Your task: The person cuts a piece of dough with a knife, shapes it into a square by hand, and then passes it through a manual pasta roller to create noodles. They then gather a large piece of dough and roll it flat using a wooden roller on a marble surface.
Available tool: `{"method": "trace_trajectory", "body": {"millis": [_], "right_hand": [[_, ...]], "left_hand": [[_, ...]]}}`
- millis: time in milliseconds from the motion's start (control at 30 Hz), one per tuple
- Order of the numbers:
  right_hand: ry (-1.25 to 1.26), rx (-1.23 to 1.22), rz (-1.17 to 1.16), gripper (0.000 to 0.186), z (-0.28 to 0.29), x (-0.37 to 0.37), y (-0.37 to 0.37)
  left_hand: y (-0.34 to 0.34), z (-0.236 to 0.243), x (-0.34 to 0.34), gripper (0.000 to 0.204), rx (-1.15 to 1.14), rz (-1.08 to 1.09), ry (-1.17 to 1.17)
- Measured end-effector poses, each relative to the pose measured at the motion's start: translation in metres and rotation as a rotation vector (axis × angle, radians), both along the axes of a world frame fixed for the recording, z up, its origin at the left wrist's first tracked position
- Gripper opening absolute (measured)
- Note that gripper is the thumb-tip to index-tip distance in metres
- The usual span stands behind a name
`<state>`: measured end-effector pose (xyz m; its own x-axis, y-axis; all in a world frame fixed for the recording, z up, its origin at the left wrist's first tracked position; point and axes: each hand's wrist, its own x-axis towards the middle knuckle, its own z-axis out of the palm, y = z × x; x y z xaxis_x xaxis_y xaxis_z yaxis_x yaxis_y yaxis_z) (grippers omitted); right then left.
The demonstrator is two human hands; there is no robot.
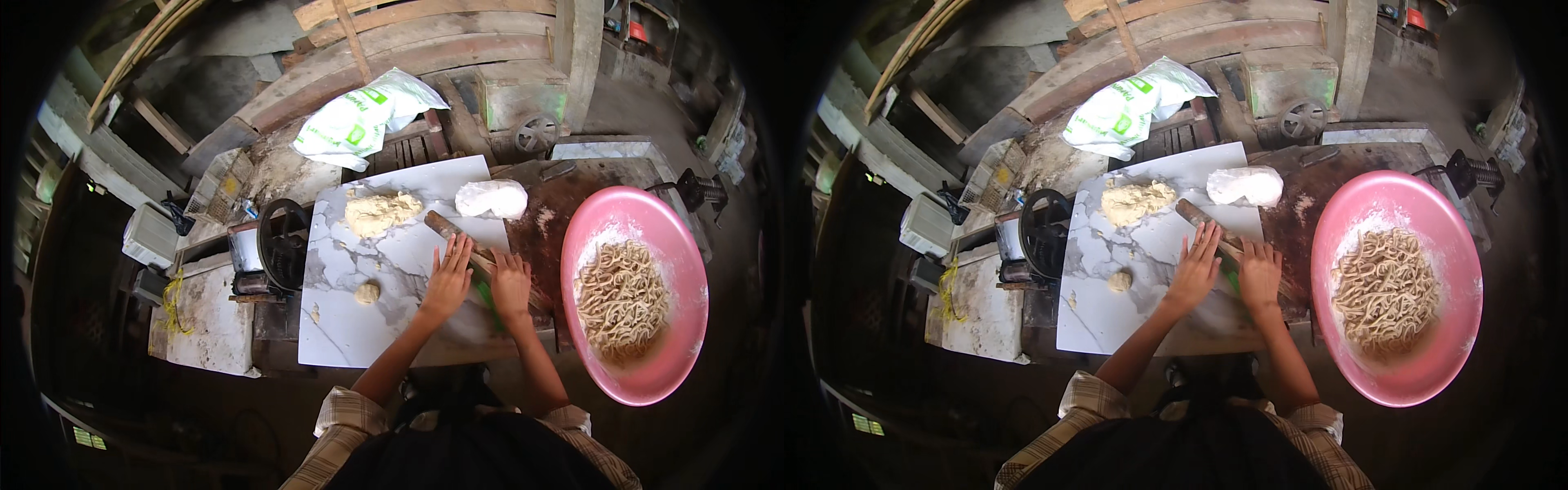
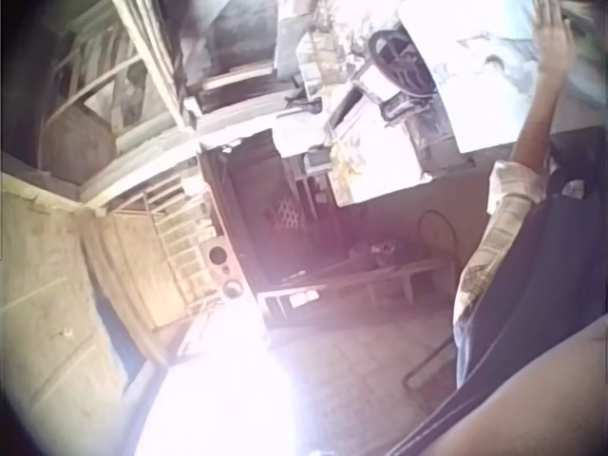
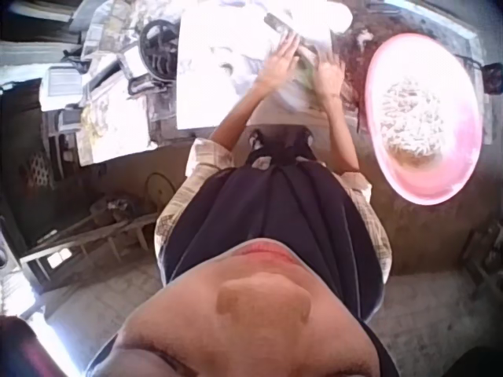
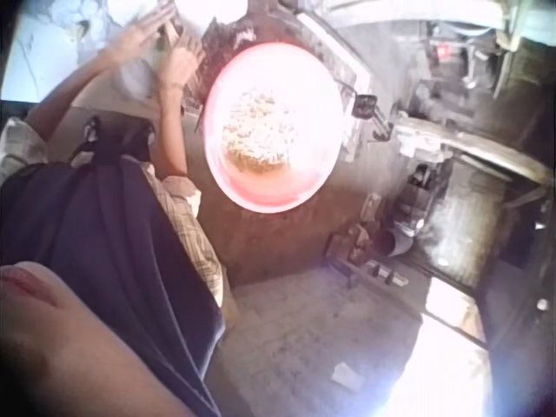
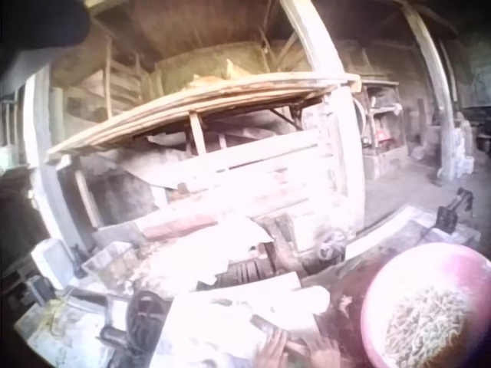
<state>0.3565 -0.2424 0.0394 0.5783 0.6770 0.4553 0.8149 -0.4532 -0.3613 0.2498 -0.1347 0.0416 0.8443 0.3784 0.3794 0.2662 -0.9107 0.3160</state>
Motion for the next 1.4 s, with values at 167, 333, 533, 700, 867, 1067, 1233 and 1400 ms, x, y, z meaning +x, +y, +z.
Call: {"method": "trace_trajectory", "body": {"millis": [167,333,533,700,867,1067,1233,1400], "right_hand": [[0.31,0.093,0.206,0.03,0.055,-0.018,-0.01],[0.614,-0.037,0.461,0.021,0.068,-0.054,0.012],[-0.076,-0.059,0.352,0.034,0.039,-0.123,0.113],[-0.086,-0.005,0.321,0.024,0.005,-0.145,0.141],[-0.092,-0.133,0.214,0.016,-0.001,-0.168,0.141],[-0.306,-0.085,0.116,0.03,0.01,-0.16,0.177],[-0.195,-0.176,0.205,0.039,0.004,-0.181,0.139],[-0.072,-0.211,0.201,0.04,0.005,-0.172,0.151]], "left_hand": [[0.04,0.066,-0.05,0.058,0.244,-0.114,-0.025],[0.101,0.074,-0.126,0.05,0.262,-0.177,0.058],[0.126,0.03,-0.18,0.043,0.117,0.012,-0.106],[0.142,0.031,-0.194,0.032,-0.262,0.14,-0.008],[0.139,0.005,-0.175,0.035,-0.125,0.228,-0.107],[0.178,-0.021,-0.146,0.058,-0.016,0.582,-0.1],[0.137,-0.029,-0.183,0.057,-0.014,0.406,0.049],[0.143,-0.016,-0.178,0.057,-0.014,0.371,0.026]]}}
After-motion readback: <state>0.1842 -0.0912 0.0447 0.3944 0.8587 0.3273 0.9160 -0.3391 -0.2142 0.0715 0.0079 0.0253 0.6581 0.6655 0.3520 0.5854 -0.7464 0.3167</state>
